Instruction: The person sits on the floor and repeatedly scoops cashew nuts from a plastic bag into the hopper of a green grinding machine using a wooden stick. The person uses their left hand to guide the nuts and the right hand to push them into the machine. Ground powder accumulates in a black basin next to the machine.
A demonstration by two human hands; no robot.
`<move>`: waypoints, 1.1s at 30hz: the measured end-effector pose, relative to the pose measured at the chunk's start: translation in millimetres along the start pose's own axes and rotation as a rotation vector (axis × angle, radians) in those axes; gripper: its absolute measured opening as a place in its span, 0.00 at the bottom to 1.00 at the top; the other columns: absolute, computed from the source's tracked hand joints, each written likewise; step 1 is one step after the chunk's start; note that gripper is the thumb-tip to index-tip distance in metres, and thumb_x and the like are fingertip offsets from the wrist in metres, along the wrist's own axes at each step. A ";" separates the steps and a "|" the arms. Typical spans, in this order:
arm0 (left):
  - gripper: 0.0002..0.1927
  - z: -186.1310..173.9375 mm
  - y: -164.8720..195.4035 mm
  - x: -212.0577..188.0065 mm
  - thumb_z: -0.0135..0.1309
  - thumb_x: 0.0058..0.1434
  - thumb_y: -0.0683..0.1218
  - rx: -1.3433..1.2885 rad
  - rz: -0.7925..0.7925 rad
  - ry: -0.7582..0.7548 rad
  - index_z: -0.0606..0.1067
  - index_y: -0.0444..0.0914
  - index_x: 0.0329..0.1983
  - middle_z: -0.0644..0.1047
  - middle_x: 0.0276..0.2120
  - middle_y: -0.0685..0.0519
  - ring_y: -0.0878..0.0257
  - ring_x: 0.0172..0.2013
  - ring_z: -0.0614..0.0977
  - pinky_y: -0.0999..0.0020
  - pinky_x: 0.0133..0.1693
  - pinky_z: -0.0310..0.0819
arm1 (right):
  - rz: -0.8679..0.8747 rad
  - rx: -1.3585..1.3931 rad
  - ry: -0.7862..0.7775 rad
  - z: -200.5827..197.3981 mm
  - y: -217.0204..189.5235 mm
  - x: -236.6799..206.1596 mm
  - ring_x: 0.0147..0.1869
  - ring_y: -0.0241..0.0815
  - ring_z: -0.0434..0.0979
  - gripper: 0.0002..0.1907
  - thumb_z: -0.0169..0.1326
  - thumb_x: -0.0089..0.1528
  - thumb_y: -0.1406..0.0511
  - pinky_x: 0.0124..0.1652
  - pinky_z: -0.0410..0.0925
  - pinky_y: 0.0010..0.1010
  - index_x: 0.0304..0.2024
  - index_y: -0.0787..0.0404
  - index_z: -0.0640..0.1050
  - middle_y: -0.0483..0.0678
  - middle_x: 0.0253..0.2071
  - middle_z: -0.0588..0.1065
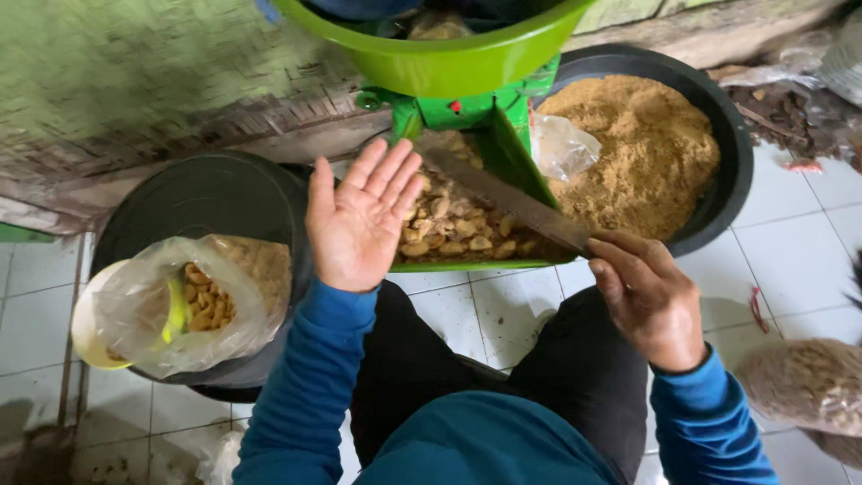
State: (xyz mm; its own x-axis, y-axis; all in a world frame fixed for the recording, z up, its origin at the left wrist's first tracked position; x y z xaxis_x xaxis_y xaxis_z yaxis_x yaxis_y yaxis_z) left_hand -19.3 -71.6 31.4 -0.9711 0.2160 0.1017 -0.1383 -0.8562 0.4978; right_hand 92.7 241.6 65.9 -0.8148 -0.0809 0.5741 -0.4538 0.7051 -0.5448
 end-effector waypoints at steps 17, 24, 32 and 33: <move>0.37 -15.5 -53.9 49.2 0.35 0.63 0.73 -0.085 -0.130 0.168 0.73 0.39 0.49 0.77 0.42 0.54 0.60 0.43 0.78 0.63 0.45 0.74 | 0.011 0.465 -0.480 132.7 -72.8 121.2 0.77 0.57 0.66 0.32 0.29 0.75 0.50 0.73 0.59 0.44 0.70 0.63 0.67 0.60 0.72 0.67; 0.33 -15.1 -41.7 68.9 0.35 0.75 0.70 -0.286 0.014 -0.119 0.72 0.38 0.54 0.76 0.42 0.49 0.58 0.35 0.78 0.62 0.34 0.74 | 0.025 0.322 -0.510 137.7 -81.8 124.7 0.69 0.55 0.72 0.32 0.28 0.75 0.50 0.72 0.64 0.40 0.60 0.66 0.72 0.60 0.63 0.73; 0.49 -9.6 -15.8 62.3 0.42 0.64 0.77 -0.187 0.168 0.321 0.57 0.39 0.75 0.74 0.51 0.53 0.60 0.42 0.80 0.59 0.42 0.79 | -0.051 0.263 -0.441 142.8 -111.4 122.5 0.68 0.62 0.69 0.32 0.33 0.74 0.51 0.64 0.61 0.47 0.69 0.67 0.66 0.64 0.66 0.69; 0.52 0.0 -11.5 60.9 0.42 0.64 0.79 -0.123 0.159 0.352 0.55 0.38 0.76 0.71 0.50 0.52 0.60 0.40 0.77 0.60 0.38 0.74 | -0.258 0.340 -0.449 142.6 -124.7 120.7 0.70 0.66 0.66 0.32 0.32 0.75 0.51 0.66 0.58 0.49 0.69 0.70 0.65 0.67 0.68 0.67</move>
State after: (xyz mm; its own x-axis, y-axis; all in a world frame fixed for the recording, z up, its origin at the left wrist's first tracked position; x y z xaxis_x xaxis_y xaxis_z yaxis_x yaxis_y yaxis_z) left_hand -76.8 -48.7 31.9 -0.9866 -0.0791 -0.1430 0.0171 -0.9202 0.3911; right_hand -0.6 43.5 116.0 -0.7020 -0.5597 0.4404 -0.6861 0.3655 -0.6291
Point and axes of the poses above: each hand's wrist, its own x-axis towards the middle knuckle, its own z-axis out of the palm, y = z × x, the point moved 6 cm from there along x, towards the middle knuckle
